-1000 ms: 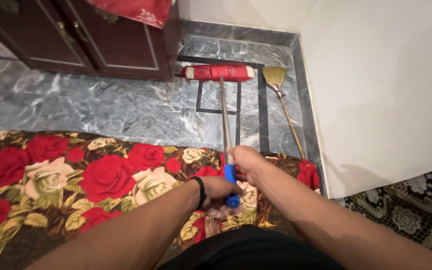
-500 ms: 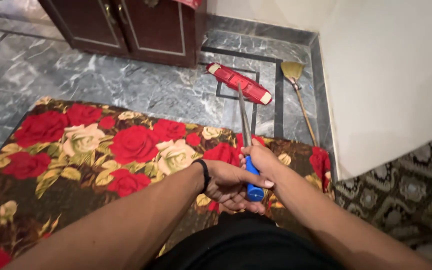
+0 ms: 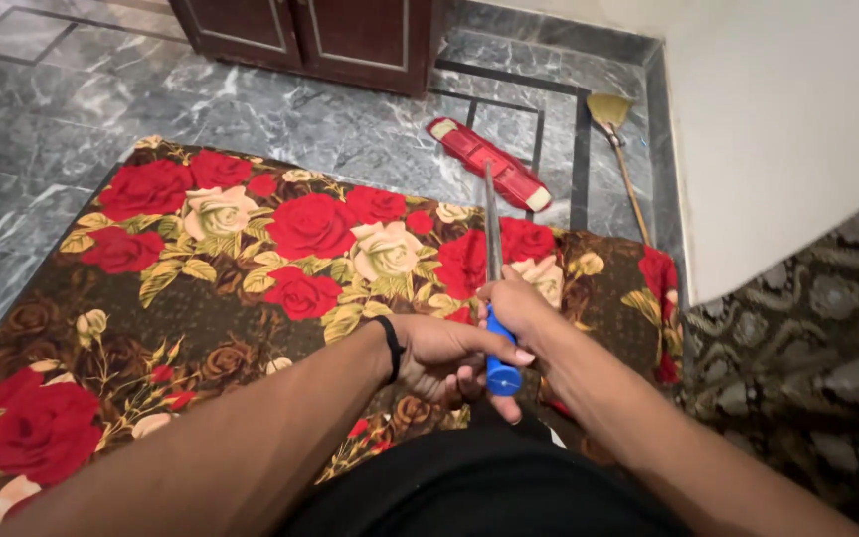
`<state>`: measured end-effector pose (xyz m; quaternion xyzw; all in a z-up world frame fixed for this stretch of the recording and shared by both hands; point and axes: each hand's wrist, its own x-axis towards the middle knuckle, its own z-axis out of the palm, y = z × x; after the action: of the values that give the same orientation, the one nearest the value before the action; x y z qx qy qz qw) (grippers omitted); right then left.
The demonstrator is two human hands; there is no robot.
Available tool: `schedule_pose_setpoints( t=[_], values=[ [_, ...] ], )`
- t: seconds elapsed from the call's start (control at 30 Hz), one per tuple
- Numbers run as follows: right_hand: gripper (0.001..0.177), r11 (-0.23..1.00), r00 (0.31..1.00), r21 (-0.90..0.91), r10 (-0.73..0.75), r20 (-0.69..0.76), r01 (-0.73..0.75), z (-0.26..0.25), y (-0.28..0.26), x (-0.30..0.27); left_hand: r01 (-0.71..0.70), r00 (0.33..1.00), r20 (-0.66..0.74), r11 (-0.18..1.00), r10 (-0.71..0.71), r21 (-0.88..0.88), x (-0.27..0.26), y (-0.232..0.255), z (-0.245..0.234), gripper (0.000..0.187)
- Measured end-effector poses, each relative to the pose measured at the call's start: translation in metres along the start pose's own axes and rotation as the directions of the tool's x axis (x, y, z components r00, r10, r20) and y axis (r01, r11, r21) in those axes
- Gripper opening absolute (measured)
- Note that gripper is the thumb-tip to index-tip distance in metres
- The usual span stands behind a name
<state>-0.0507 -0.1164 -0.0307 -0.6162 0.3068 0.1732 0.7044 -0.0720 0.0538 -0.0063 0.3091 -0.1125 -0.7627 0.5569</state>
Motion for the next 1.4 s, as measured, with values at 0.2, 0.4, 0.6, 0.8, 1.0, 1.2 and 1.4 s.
schedule_pose_setpoints(
  t=[0.2, 0.4, 0.6, 0.8, 1.0, 1.2, 1.4],
  values=[
    [0.037, 0.947, 0.993, -0.299, -0.118, 0.021, 0.119, -0.028, 0.026, -0.038, 0.048, 0.989, 0.143, 0.998, -0.042, -0.040, 0.021, -0.025, 0.030, 0.040],
    [0.070, 0.885, 0.991, -0.448, -0.135, 0.020, 0.130, -0.033, 0.011, -0.100, 0.183, 0.934, 0.326, 0.979, -0.146, -0.086, 0.044, -0.035, 0.043, 0.054],
    [0.053, 0.717, 0.989, -0.689, -0.151, 0.000, 0.110, -0.036, -0.012, -0.101, 0.158, 0.927, 0.358, 0.981, -0.110, -0.108, 0.057, -0.026, 0.038, 0.059],
    [0.035, 0.637, 0.983, -0.761, -0.184, 0.004, 0.122, -0.053, -0.009, -0.036, 0.036, 0.969, 0.248, 0.996, -0.014, -0.085, 0.054, -0.005, 0.032, 0.042],
    [0.025, 0.981, 0.988, 0.168, -0.113, 0.104, 0.094, -0.050, -0.033, 0.014, -0.078, 0.957, 0.273, 0.994, 0.098, -0.081, 0.039, 0.035, 0.004, 0.046],
    [0.028, 0.821, 0.895, 0.455, 0.141, 0.423, -0.344, -0.089, -0.073, 0.142, -0.269, 0.951, -0.232, 0.915, 0.204, -0.300, 0.062, 0.103, 0.011, 0.045],
    [0.031, 0.875, 0.863, 0.184, 0.369, 0.345, -0.448, -0.069, -0.116, 0.132, -0.578, 0.741, -0.620, 0.716, 0.259, -0.391, 0.101, 0.132, 0.000, 0.018]
  ],
)
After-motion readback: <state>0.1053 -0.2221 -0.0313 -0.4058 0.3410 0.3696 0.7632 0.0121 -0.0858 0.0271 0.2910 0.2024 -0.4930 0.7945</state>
